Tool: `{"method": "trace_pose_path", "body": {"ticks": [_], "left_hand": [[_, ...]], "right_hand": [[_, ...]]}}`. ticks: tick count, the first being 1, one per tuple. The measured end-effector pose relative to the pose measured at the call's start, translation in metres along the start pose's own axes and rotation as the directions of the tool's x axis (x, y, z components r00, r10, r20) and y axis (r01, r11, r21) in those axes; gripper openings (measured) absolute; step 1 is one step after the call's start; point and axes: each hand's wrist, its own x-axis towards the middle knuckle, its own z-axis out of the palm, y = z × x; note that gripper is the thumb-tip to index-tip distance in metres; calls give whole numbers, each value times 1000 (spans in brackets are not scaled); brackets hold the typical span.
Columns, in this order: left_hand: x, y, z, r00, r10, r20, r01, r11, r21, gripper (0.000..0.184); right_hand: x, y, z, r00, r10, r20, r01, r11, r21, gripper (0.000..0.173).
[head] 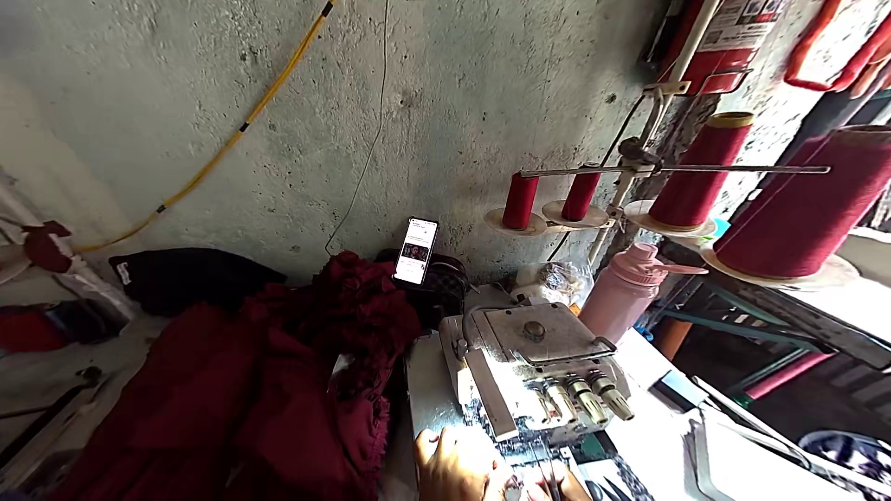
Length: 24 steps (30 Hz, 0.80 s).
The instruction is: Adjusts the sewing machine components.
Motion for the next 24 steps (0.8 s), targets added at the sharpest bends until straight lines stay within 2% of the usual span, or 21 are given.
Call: {"method": "trace_pose_path", "body": {"ticks": [2,3,5,7,11,15,21,24], "left_hand": [[4,0,-3,1000,3,26,-3,1000,-17,34],[5,-1,-2,1000,17,19,-16,999,-29,33],[2,-13,15,995,63,-77,-64,998,-16,30],[3,-19,22,990,85,-113,-88,996,-18,32],[8,-7,3,998,57,8,-57,997,-58,34],[4,-25,26,990,96,-107,-104,992,-73,29],[4,-38,35,979,57,-194,-78,992,-100,32],[3,-44,27,980,-39,-193,8,988,-155,30]], "right_hand": [[4,-16,2,1000,-24,8,24,996,-86,20],[5,-26,3,999,-40,2,40,988,-153,31],[6,-33,5,999,-43,-20,36,963,-266,42],[8,-34,7,998,-34,-45,20,959,-281,35],[12,-37,6,997,10,-71,-31,953,-300,23],[12,-38,7,994,-45,-95,0,904,-427,25],[15,-25,14,985,-135,-111,94,944,-317,16],[14,-17,18,973,-160,-166,116,962,-247,14]]}}
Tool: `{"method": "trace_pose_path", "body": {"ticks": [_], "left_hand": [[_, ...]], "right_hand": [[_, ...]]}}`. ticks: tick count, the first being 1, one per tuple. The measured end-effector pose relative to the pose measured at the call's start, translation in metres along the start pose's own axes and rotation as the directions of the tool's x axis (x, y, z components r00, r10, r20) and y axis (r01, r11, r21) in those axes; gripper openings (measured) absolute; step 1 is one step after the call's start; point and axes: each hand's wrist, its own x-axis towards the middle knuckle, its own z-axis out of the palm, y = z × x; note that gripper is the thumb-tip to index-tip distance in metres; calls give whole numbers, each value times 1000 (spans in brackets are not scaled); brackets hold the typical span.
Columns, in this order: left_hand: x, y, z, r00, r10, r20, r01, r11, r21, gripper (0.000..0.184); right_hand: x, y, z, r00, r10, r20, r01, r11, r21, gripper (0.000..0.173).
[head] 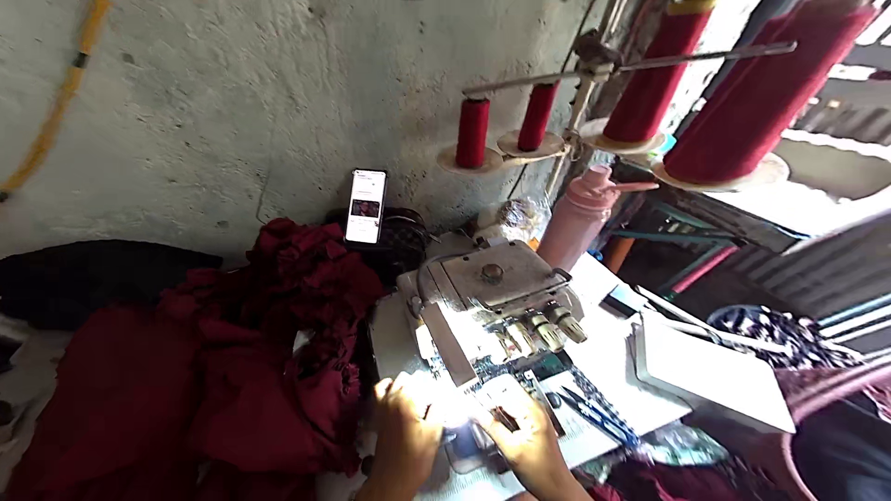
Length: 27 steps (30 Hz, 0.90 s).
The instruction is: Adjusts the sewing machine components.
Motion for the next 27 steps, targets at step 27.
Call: {"method": "trace_pose_path", "body": {"ticks": [27], "left_hand": [[4,1,-4,997,-64,34,63,997,34,21]], "right_hand": [[1,-30,-48,990,-68,124,120,864,-489,27]]}}
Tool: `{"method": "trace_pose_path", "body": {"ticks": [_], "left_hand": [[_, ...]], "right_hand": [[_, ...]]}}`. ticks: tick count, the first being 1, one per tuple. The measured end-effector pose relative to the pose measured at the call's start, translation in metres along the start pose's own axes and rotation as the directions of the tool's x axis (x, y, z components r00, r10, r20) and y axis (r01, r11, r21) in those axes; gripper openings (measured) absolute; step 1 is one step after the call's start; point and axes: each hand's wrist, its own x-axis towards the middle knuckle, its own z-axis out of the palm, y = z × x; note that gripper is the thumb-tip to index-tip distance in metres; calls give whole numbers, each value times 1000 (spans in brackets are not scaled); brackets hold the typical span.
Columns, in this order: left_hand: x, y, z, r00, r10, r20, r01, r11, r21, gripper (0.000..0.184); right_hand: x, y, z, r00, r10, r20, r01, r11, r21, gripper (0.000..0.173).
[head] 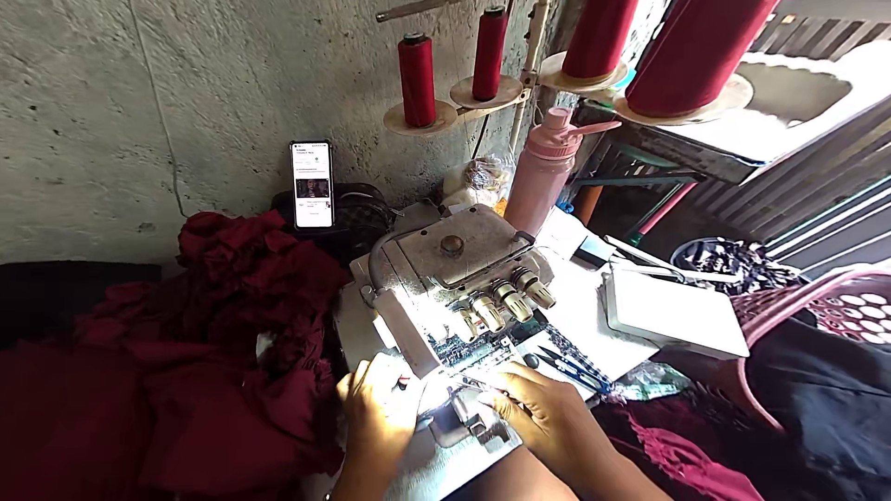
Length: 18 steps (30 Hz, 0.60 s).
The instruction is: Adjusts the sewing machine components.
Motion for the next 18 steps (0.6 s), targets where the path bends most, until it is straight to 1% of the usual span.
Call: {"method": "trace_pose_path", "body": {"ticks": [3,6,11,18], "left_hand": [[0,0,0,1000,5,-3,-5,1000,5,22],[0,0,0,1000,-2,-5,2,1000,5,21],[0,0,1,1000,-8,-11,8,1000,2,21],[-1,1,1,1000,4,-15,-4,1000,-7,21]], "right_hand": [[2,-4,-4,996,-84,-2,82,982,-169,29],[4,-7,-5,994,-110,23,113,964,-239,28],[6,-7,-3,992,-121,28,124,951,-282,27],[5,-5,-3,991,-134,15,133,956,-261,25]]}}
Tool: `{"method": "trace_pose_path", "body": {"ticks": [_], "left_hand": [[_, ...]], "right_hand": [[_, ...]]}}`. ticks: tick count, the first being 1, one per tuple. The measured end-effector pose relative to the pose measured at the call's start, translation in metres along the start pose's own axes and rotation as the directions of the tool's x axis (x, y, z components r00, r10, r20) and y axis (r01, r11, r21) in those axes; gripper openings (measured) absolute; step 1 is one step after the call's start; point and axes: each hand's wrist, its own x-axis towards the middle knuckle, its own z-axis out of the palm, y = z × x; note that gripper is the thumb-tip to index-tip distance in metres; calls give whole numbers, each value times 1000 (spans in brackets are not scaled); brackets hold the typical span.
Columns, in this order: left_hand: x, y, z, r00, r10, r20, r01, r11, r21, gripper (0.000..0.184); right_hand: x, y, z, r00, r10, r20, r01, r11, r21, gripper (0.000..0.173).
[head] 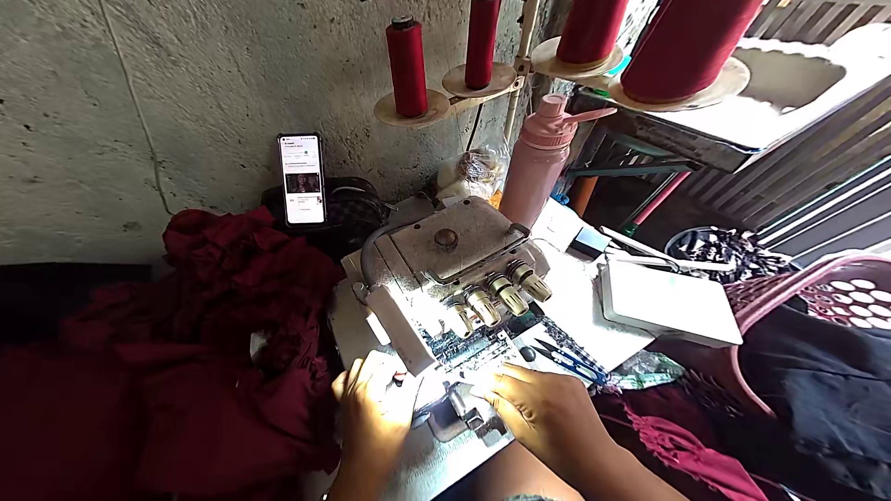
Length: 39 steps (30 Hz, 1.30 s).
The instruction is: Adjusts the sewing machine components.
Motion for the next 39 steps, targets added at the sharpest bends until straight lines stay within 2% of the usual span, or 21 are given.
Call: {"method": "trace_pose_path", "body": {"ticks": [3,5,6,8,10,13,17,19,21,23,24,26,29,32,34,37,39], "left_hand": [[-4,-2,-4,999,34,-3,-34,996,79,27],[-11,-7,-7,997,68,-37,-62,987,147,31],[-14,-11,-9,995,77,-56,-66,983,173,32],[-20,-21,-13,993,81,-87,-62,977,204,32],[-24,-32,-17,992,75,-100,-48,968,247,33],[-23,-39,-24,995,36,-93,-6,950,312,34],[-24,-35,-24,992,26,-120,17,940,340,34],[-30,-22,-24,989,68,-133,-18,939,343,31],[-37,-8,-24,988,102,-118,-62,950,308,28],[-39,0,-25,987,121,-102,-88,957,277,25],[-39,1,-26,988,119,-101,-88,960,266,25],[-35,0,-28,987,115,-110,-85,966,244,25],[-34,0,-28,988,116,-102,-90,969,229,24],[-36,2,-17,986,129,-106,-104,971,214,21],[-35,8,-11,984,136,-112,-111,973,203,21],[-33,15,-12,985,144,-100,-119,968,219,22],[-30,15,-14,984,153,-93,-128,964,232,22]], "right_hand": [[-2,1,1,996,75,41,-78,995,66,26],[-3,2,1,956,215,200,-253,949,190,27],[-2,4,-1,899,277,338,-375,886,272,26],[2,8,-3,768,305,564,-584,695,420,23],[6,10,0,682,273,678,-703,498,507,18],[9,11,8,642,250,725,-761,329,560,13],[12,12,15,630,234,741,-777,218,591,8],[11,13,11,644,246,724,-763,267,588,10],[7,15,3,725,286,627,-679,454,577,17],[0,23,-6,836,327,442,-534,670,516,25],[-2,29,-12,871,333,360,-478,741,471,29],[-8,43,-26,899,346,269,-427,828,363,34],[-20,55,-38,896,375,238,-425,881,208,38],[-30,47,-18,915,353,196,-394,885,247,31],[-34,39,4,911,344,228,-400,871,284,36],[-37,38,17,865,380,327,-461,861,218,48],[-42,43,16,854,404,328,-470,869,153,39]]}}
